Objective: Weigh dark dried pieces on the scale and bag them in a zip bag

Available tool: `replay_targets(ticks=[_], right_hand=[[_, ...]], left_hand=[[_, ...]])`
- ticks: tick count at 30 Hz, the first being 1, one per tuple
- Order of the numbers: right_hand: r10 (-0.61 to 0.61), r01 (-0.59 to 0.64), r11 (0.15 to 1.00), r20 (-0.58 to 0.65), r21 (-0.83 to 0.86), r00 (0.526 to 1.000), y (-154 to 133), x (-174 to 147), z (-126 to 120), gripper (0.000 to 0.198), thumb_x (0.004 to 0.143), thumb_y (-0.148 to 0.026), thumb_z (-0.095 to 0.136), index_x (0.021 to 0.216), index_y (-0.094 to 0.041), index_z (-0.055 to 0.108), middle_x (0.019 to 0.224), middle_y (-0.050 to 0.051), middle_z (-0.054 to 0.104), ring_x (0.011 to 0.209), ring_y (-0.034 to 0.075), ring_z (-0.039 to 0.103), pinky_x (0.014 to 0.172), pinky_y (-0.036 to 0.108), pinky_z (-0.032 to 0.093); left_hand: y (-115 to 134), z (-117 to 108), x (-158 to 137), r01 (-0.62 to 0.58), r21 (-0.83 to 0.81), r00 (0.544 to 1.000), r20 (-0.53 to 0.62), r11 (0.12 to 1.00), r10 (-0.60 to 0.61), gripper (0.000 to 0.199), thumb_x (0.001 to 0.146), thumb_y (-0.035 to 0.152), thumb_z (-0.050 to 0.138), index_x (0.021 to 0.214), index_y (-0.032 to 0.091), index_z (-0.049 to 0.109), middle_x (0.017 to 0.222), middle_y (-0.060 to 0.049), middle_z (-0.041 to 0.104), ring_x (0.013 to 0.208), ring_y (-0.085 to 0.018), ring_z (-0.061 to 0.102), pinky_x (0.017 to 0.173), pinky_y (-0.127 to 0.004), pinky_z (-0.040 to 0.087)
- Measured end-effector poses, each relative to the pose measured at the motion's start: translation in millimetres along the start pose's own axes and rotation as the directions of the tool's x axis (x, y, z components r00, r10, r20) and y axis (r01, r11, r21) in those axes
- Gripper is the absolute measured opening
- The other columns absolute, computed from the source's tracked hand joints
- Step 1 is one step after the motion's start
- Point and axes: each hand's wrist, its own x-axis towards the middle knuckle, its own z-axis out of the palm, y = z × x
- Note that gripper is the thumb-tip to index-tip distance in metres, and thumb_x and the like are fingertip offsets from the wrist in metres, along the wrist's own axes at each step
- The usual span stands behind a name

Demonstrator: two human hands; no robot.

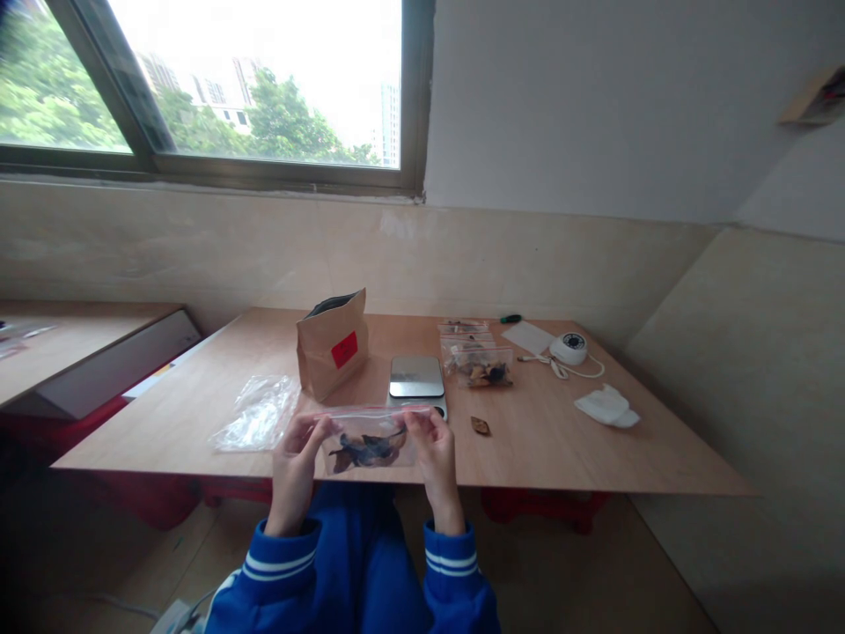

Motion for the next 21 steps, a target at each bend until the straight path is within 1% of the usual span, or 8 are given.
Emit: replay_targets(ticks=[4,6,8,13,17,21], right_hand=[[-0.011,0.011,1.000,-0.042,-0.010,0.999,0.5,0.5,1.1,0.025,0.078,-0.043,0.071,0.083,-0.019,0.070,0.079,0.003,0.073,0.076,0.019,0.065,0.076,0.032,0.048],[-0.012,0.011,1.000,-0.056,-0.025,0.998,0.0,0.9,0.8,0.025,0.078,-0.043,0.071,0.082,-0.019,0.070,0.077,0.003,0.072,0.075,0.018,0.064,0.075,0.031,0.048],[-0.011,0.009,0.999,-0.061,-0.035,0.998,-1.1,1.1,0.2,0.025,0.077,-0.043,0.071,0.080,-0.019,0.070,0.077,0.003,0.072,0.075,0.018,0.064,0.075,0.031,0.048],[-0.025,0.023,0.999,-0.057,-0.037,0.998,-2.4,0.8,-0.3,0.023,0.078,-0.042,0.070,0.080,-0.019,0.069,0.077,0.003,0.071,0.078,0.019,0.064,0.079,0.032,0.048],[-0.019,0.017,1.000,-0.071,-0.024,0.997,-1.2,1.1,-0.3,0.022,0.077,-0.041,0.071,0.083,-0.020,0.069,0.081,0.003,0.071,0.080,0.020,0.064,0.079,0.033,0.048],[-0.017,0.014,0.999,-0.069,-0.038,0.998,-1.7,1.2,-2.0,0.022,0.076,-0.040,0.071,0.082,-0.019,0.070,0.083,0.004,0.071,0.081,0.020,0.064,0.078,0.033,0.049]], left_hand=[[-3.6,2.4,1.4,0.051,-0.049,0.995,0.088,0.998,-0.046,0.024,0.080,0.041,0.065,0.088,0.018,0.065,0.080,-0.002,0.067,0.080,-0.017,0.063,0.077,-0.027,0.049],[-3.7,3.6,1.6,0.063,-0.026,0.989,0.135,0.998,-0.059,0.025,0.078,0.041,0.067,0.088,0.018,0.065,0.079,-0.002,0.066,0.078,-0.017,0.063,0.073,-0.026,0.049],[-1.7,3.9,1.7,0.063,0.020,0.985,0.157,0.998,-0.065,0.025,0.077,0.041,0.068,0.083,0.017,0.066,0.076,-0.002,0.066,0.076,-0.016,0.062,0.071,-0.025,0.049],[3.4,1.2,2.8,0.064,0.074,0.982,0.174,0.995,-0.076,0.027,0.075,0.042,0.070,0.084,0.016,0.068,0.078,-0.004,0.068,0.078,-0.018,0.063,0.071,-0.026,0.049],[-0.2,-0.3,4.9,0.056,0.089,0.978,0.198,0.994,-0.073,0.027,0.074,0.042,0.071,0.082,0.016,0.069,0.078,-0.004,0.069,0.078,-0.018,0.064,0.072,-0.026,0.050],[-2.9,1.9,4.9,0.037,0.127,0.984,0.169,0.991,-0.058,0.028,0.071,0.043,0.072,0.080,0.017,0.070,0.077,-0.005,0.070,0.076,-0.019,0.065,0.071,-0.028,0.051]])
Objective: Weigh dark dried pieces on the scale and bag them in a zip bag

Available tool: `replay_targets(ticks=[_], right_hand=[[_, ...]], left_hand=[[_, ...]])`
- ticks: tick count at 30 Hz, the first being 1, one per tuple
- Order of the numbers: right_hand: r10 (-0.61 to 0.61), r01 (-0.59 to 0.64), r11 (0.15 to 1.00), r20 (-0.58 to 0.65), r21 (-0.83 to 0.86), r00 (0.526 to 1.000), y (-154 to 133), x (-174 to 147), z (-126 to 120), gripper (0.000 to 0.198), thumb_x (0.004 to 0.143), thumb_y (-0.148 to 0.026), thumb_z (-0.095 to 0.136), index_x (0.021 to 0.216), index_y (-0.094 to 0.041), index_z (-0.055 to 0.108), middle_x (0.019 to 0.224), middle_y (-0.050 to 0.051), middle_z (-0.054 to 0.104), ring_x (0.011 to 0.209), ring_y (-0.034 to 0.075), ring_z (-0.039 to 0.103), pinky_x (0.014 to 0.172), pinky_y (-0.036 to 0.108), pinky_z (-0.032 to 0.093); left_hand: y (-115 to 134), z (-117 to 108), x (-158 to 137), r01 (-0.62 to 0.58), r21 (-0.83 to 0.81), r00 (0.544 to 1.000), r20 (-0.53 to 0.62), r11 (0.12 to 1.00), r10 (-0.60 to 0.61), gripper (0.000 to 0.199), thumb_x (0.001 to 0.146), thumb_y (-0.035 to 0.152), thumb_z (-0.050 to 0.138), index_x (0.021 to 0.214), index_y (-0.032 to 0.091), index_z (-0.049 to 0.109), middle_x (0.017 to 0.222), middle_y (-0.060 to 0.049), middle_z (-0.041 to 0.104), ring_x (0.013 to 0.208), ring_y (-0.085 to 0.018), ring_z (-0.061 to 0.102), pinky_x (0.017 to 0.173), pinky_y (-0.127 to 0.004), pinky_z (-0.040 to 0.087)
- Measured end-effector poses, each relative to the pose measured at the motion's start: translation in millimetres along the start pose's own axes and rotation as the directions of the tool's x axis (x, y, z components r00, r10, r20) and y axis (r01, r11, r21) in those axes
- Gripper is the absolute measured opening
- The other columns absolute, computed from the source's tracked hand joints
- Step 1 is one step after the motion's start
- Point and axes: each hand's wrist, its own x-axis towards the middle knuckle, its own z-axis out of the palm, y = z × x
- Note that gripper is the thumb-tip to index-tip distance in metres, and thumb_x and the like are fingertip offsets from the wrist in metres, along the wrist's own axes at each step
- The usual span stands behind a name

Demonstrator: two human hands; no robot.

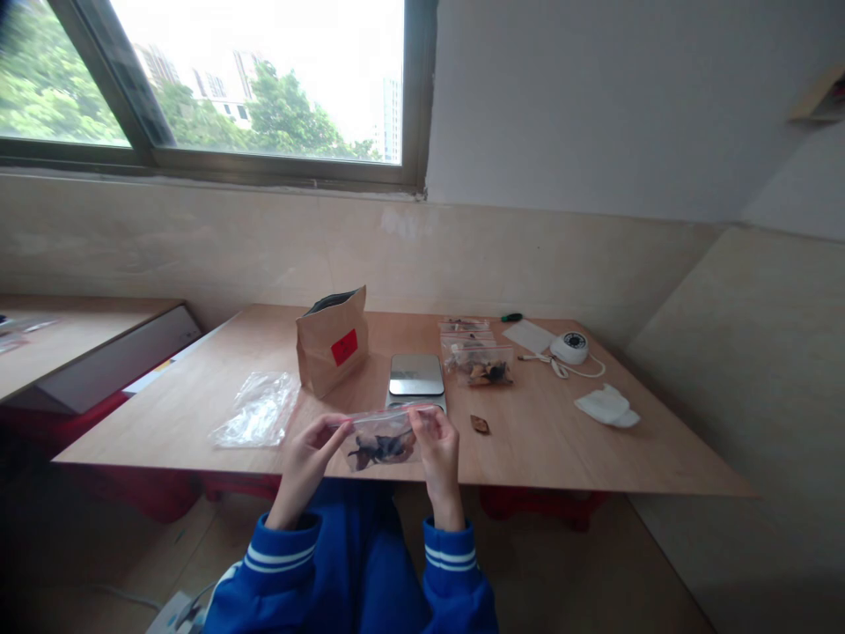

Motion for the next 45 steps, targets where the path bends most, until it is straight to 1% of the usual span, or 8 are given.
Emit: replay_targets(ticks=[7,10,17,25,29,37,42,45], right_hand=[[-0.023,0.024,1.000,-0.045,0.011,0.999,2.8,-0.4,-0.8,0.020,0.077,-0.039,0.070,0.079,-0.019,0.069,0.080,0.003,0.071,0.079,0.020,0.063,0.076,0.031,0.048],[-0.004,0.007,0.999,-0.063,0.042,0.998,4.1,-1.3,2.4,0.022,0.078,-0.041,0.069,0.081,-0.019,0.068,0.082,0.004,0.071,0.081,0.020,0.064,0.077,0.032,0.049],[0.019,-0.035,0.993,0.140,0.114,0.990,1.1,-4.4,9.2,0.024,0.083,-0.043,0.063,0.093,-0.021,0.068,0.096,0.005,0.072,0.090,0.021,0.066,0.082,0.033,0.051],[0.039,-0.041,0.999,0.147,0.014,0.988,1.3,-7.1,7.9,0.022,0.080,-0.041,0.068,0.089,-0.020,0.070,0.090,0.005,0.073,0.085,0.021,0.067,0.081,0.034,0.052],[-0.017,0.018,1.000,0.123,-0.006,0.992,-2.6,-7.6,10.3,0.016,0.079,-0.037,0.069,0.080,-0.022,0.069,0.080,0.003,0.072,0.078,0.019,0.067,0.074,0.032,0.053],[-0.073,0.084,0.991,0.112,-0.100,0.991,-6.2,-8.2,4.5,0.015,0.079,-0.035,0.070,0.077,-0.020,0.070,0.076,0.002,0.069,0.075,0.018,0.063,0.071,0.029,0.050],[-0.056,0.057,0.997,0.028,-0.052,0.998,-1.8,-7.8,5.3,0.017,0.077,-0.036,0.071,0.077,-0.019,0.067,0.076,0.001,0.068,0.075,0.017,0.063,0.072,0.028,0.050],[-0.028,0.028,1.000,0.112,0.005,0.993,-2.8,-7.6,6.4,0.017,0.079,-0.037,0.069,0.080,-0.020,0.067,0.082,0.002,0.069,0.079,0.017,0.065,0.074,0.028,0.052]], left_hand=[[6.4,5.6,-6.2,-0.026,0.026,0.998,-0.065,0.999,0.027,0.024,0.073,0.040,0.072,0.080,0.017,0.070,0.075,-0.004,0.070,0.073,-0.018,0.065,0.070,-0.027,0.052],[8.3,9.1,-7.8,0.007,-0.045,0.997,-0.073,0.999,-0.010,0.026,0.072,0.041,0.072,0.080,0.017,0.069,0.070,-0.003,0.068,0.068,-0.017,0.064,0.063,-0.026,0.051],[-2.5,16.0,-8.8,0.132,-0.284,0.990,-0.005,0.950,-0.139,0.037,0.072,0.045,0.072,0.092,0.014,0.066,0.069,-0.003,0.067,0.054,-0.012,0.059,0.044,-0.020,0.041],[-3.9,12.8,-8.2,0.143,-0.288,0.988,-0.011,0.947,-0.153,0.034,0.070,0.044,0.074,0.082,0.014,0.064,0.064,0.000,0.062,0.051,-0.010,0.055,0.041,-0.018,0.039],[-0.2,10.5,-9.2,0.116,-0.247,0.992,-0.011,0.962,-0.123,0.032,0.073,0.042,0.072,0.087,0.013,0.068,0.067,-0.002,0.065,0.054,-0.010,0.057,0.044,-0.018,0.043],[9.3,8.2,-12.1,0.083,-0.127,0.991,-0.095,0.988,-0.095,0.030,0.070,0.042,0.074,0.078,0.013,0.070,0.066,-0.004,0.068,0.061,-0.015,0.063,0.050,-0.021,0.050],[10.5,14.7,-12.6,0.081,-0.144,0.994,-0.062,0.986,-0.091,0.031,0.073,0.044,0.071,0.080,0.013,0.067,0.065,-0.001,0.066,0.058,-0.013,0.061,0.050,-0.020,0.049],[9.4,17.6,-12.0,0.100,-0.200,0.994,-0.020,0.975,-0.106,0.033,0.074,0.044,0.070,0.085,0.014,0.065,0.067,-0.001,0.067,0.059,-0.013,0.062,0.049,-0.020,0.048]])
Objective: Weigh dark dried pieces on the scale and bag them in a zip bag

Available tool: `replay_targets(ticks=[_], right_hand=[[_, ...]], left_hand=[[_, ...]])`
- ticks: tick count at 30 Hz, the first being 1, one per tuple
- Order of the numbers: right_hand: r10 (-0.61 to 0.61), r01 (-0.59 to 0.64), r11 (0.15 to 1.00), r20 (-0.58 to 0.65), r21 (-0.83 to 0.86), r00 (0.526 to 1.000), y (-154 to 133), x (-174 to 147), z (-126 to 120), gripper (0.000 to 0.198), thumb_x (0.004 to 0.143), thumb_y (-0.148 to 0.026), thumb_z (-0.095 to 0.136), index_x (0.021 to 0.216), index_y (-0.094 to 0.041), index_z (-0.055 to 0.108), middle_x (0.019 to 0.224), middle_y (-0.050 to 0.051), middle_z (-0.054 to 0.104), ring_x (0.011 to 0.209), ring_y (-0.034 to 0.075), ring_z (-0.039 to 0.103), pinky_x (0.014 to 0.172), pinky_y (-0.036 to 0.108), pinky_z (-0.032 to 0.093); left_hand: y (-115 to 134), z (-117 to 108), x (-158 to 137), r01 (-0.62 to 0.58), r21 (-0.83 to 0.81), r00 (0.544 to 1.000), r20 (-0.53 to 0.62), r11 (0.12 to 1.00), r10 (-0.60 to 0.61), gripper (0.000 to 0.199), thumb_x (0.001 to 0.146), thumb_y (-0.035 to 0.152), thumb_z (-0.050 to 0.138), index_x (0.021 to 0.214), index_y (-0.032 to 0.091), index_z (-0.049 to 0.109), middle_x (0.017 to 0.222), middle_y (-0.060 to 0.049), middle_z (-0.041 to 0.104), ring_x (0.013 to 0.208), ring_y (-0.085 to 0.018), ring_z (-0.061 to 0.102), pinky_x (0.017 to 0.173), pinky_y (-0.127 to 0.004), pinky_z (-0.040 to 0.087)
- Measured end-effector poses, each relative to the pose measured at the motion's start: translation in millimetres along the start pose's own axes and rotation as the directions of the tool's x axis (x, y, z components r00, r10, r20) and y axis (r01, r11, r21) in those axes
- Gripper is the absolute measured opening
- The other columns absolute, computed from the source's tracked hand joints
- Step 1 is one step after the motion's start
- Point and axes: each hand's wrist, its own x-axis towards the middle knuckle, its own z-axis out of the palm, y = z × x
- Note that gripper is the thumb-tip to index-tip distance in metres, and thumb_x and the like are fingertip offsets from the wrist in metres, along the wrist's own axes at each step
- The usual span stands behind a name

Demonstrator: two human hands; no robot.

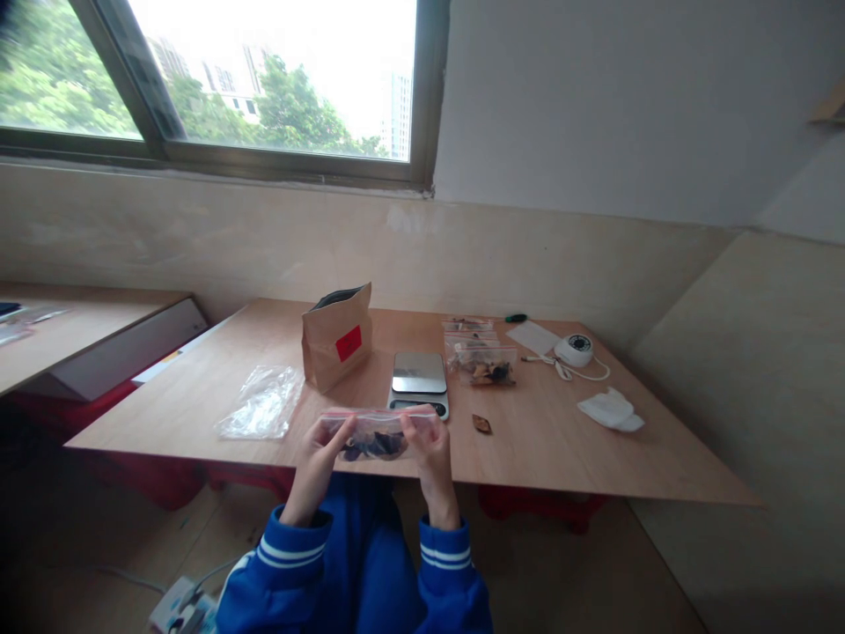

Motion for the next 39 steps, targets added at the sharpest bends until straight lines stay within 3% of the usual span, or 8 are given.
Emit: replay_targets(ticks=[3,5,11,16,24,27,35,39], right_hand=[[0.034,-0.041,0.998,0.144,0.044,0.989,-3.4,0.3,1.1,0.019,0.079,-0.038,0.069,0.087,-0.020,0.069,0.090,0.004,0.072,0.084,0.019,0.067,0.078,0.030,0.053],[0.068,-0.076,0.996,0.168,0.039,0.984,-4.6,0.8,1.6,0.021,0.077,-0.038,0.071,0.087,-0.020,0.070,0.088,0.004,0.073,0.082,0.020,0.068,0.076,0.031,0.054],[0.079,-0.077,0.997,0.123,-0.024,0.989,-1.6,2.4,1.1,0.018,0.076,-0.036,0.071,0.081,-0.018,0.073,0.080,0.004,0.073,0.078,0.020,0.068,0.075,0.031,0.053],[0.029,-0.026,0.999,0.085,-0.040,0.996,-0.9,2.0,1.5,0.014,0.075,-0.033,0.073,0.076,-0.019,0.072,0.075,0.002,0.071,0.073,0.019,0.066,0.071,0.030,0.053],[0.074,-0.071,0.997,0.162,-0.026,0.984,-0.5,2.5,-3.0,0.023,0.076,-0.036,0.073,0.092,-0.020,0.071,0.088,0.004,0.073,0.078,0.019,0.069,0.072,0.030,0.055],[0.031,-0.025,0.999,0.162,-0.039,0.986,0.6,2.6,-3.2,0.019,0.077,-0.037,0.072,0.086,-0.020,0.071,0.085,0.003,0.072,0.077,0.018,0.068,0.071,0.029,0.055],[-0.040,0.051,0.992,0.094,-0.111,0.995,2.3,2.0,-1.3,0.016,0.078,-0.035,0.069,0.078,-0.019,0.069,0.076,0.003,0.070,0.073,0.018,0.065,0.070,0.030,0.053],[-0.068,0.077,0.986,0.066,-0.146,0.996,-1.9,0.2,0.6,0.015,0.078,-0.033,0.068,0.075,-0.019,0.068,0.073,0.002,0.069,0.071,0.018,0.065,0.069,0.030,0.053]], left_hand=[[-1.5,0.6,0.0,0.011,-0.026,0.999,0.045,1.000,-0.010,0.033,0.072,0.041,0.073,0.089,0.014,0.065,0.072,-0.003,0.069,0.064,-0.015,0.065,0.055,-0.022,0.051],[-1.9,0.6,-0.2,0.005,-0.021,0.997,0.079,1.000,-0.004,0.032,0.072,0.038,0.074,0.090,0.014,0.066,0.076,-0.004,0.071,0.069,-0.016,0.066,0.062,-0.024,0.053],[-2.7,0.8,0.1,0.020,0.048,0.996,0.087,0.999,-0.024,0.030,0.074,0.039,0.072,0.086,0.012,0.068,0.070,-0.005,0.071,0.064,-0.015,0.065,0.057,-0.023,0.050],[-2.3,0.9,-0.4,0.001,0.026,0.997,0.074,1.000,-0.003,0.029,0.075,0.038,0.072,0.087,0.012,0.070,0.077,-0.006,0.073,0.071,-0.017,0.067,0.061,-0.023,0.051],[-2.1,-1.8,-0.5,0.030,0.033,0.999,0.012,0.999,-0.030,0.032,0.072,0.040,0.073,0.085,0.012,0.069,0.070,-0.005,0.070,0.059,-0.013,0.062,0.051,-0.021,0.047],[-3.3,-1.6,-1.3,0.044,0.014,0.999,-0.030,0.999,-0.044,0.034,0.072,0.042,0.073,0.086,0.012,0.069,0.070,-0.005,0.070,0.057,-0.012,0.061,0.048,-0.020,0.045],[-1.5,0.0,-2.7,0.052,0.021,0.998,-0.028,0.998,-0.051,0.034,0.072,0.042,0.073,0.087,0.012,0.070,0.072,-0.006,0.072,0.061,-0.015,0.065,0.049,-0.020,0.048],[-0.2,0.0,-3.7,-0.027,0.064,1.000,-0.008,0.998,0.028,0.030,0.073,0.040,0.073,0.084,0.012,0.070,0.074,-0.006,0.073,0.068,-0.017,0.068,0.059,-0.023,0.052]])
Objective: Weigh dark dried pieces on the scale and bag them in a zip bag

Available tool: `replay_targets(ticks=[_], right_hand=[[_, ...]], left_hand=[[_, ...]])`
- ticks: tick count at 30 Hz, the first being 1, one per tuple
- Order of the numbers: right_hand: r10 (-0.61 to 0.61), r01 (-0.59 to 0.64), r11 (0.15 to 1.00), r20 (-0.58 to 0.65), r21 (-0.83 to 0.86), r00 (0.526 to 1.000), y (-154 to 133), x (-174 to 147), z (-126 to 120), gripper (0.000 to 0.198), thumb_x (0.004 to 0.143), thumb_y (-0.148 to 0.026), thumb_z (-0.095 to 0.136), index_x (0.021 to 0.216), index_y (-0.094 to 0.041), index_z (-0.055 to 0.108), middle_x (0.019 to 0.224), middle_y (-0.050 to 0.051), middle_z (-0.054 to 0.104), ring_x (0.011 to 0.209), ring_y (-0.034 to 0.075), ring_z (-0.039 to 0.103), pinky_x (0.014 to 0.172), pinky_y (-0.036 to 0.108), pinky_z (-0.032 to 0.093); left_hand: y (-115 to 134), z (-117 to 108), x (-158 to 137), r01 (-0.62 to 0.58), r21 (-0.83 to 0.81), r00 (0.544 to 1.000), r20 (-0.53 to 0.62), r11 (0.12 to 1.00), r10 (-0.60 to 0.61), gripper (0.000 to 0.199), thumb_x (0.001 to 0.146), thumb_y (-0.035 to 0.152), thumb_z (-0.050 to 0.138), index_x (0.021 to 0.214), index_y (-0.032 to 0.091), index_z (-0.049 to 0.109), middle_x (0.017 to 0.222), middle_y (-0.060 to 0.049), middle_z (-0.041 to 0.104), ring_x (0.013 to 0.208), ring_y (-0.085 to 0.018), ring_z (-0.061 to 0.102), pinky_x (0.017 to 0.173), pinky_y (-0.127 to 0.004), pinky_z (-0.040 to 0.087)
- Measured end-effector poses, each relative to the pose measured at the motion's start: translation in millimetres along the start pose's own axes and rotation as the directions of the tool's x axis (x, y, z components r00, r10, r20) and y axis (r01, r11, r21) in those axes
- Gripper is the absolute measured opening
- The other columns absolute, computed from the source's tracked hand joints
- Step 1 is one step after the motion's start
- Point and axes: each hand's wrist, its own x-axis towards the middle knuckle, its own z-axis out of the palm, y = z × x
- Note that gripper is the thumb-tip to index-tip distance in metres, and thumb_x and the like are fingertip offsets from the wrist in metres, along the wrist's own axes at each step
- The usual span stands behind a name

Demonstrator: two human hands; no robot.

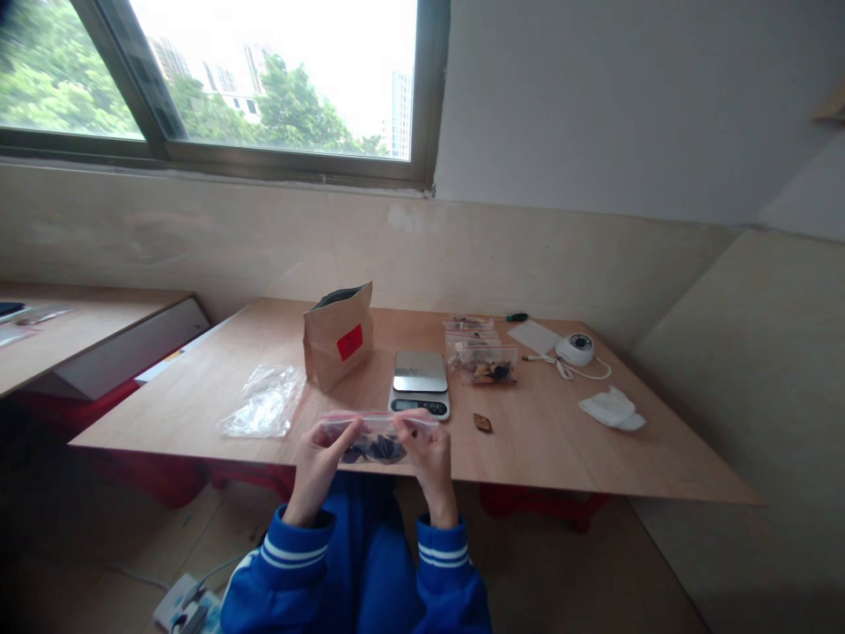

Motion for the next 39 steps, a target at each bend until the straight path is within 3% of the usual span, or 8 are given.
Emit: replay_targets(ticks=[7,13,17,19,31,39], right_hand=[[0.032,-0.032,0.999,-0.014,0.017,0.999,0.0,-0.6,7.6,0.015,0.078,-0.034,0.069,0.074,-0.020,0.067,0.071,0.001,0.066,0.070,0.017,0.063,0.068,0.028,0.051],[0.044,-0.064,0.985,0.121,0.163,0.992,-3.8,-1.2,2.8,0.015,0.080,-0.035,0.068,0.085,-0.020,0.068,0.101,0.005,0.070,0.095,0.021,0.065,0.081,0.031,0.053],[0.081,-0.094,0.993,0.158,0.076,0.984,-7.9,-1.0,2.4,0.016,0.079,-0.035,0.068,0.083,-0.019,0.070,0.083,0.003,0.071,0.079,0.019,0.067,0.072,0.028,0.054],[0.092,-0.101,0.993,0.139,0.058,0.986,-7.7,-0.2,3.6,0.017,0.078,-0.035,0.068,0.081,-0.019,0.070,0.077,0.003,0.071,0.074,0.018,0.067,0.069,0.028,0.054],[0.003,-0.002,1.000,0.012,-0.020,1.000,3.7,0.8,2.5,0.015,0.078,-0.033,0.070,0.079,-0.018,0.070,0.082,0.004,0.070,0.079,0.020,0.067,0.076,0.030,0.053],[0.060,-0.064,0.997,0.092,0.041,0.994,3.1,1.7,5.7,0.018,0.079,-0.036,0.069,0.086,-0.019,0.071,0.085,0.004,0.072,0.080,0.020,0.068,0.075,0.030,0.054]], left_hand=[[-5.2,5.8,-1.1,-0.010,-0.044,0.991,-0.137,0.999,0.004,0.032,0.072,0.041,0.073,0.087,0.012,0.069,0.074,-0.006,0.072,0.067,-0.017,0.067,0.055,-0.023,0.051],[-4.7,1.4,1.7,0.048,-0.072,0.997,0.062,0.996,-0.044,0.031,0.073,0.040,0.073,0.087,0.012,0.070,0.072,-0.004,0.071,0.065,-0.016,0.065,0.058,-0.023,0.051],[-5.3,-1.0,2.3,0.040,-0.062,0.987,0.160,0.997,-0.030,0.028,0.073,0.036,0.073,0.089,0.013,0.071,0.081,-0.006,0.073,0.074,-0.018,0.068,0.070,-0.027,0.054],[-5.8,-0.8,2.7,0.043,-0.045,0.985,0.167,0.998,-0.034,0.028,0.073,0.036,0.073,0.090,0.013,0.071,0.082,-0.006,0.073,0.075,-0.018,0.068,0.071,-0.027,0.054],[-7.7,9.0,2.4,0.057,-0.048,0.987,0.154,0.997,-0.049,0.030,0.074,0.039,0.072,0.086,0.012,0.070,0.068,-0.004,0.068,0.063,-0.015,0.064,0.059,-0.023,0.049],[-9.9,13.5,1.5,-0.029,-0.028,0.994,0.102,0.999,0.032,0.027,0.074,0.038,0.072,0.084,0.013,0.070,0.074,-0.005,0.070,0.067,-0.015,0.064,0.061,-0.022,0.049]])
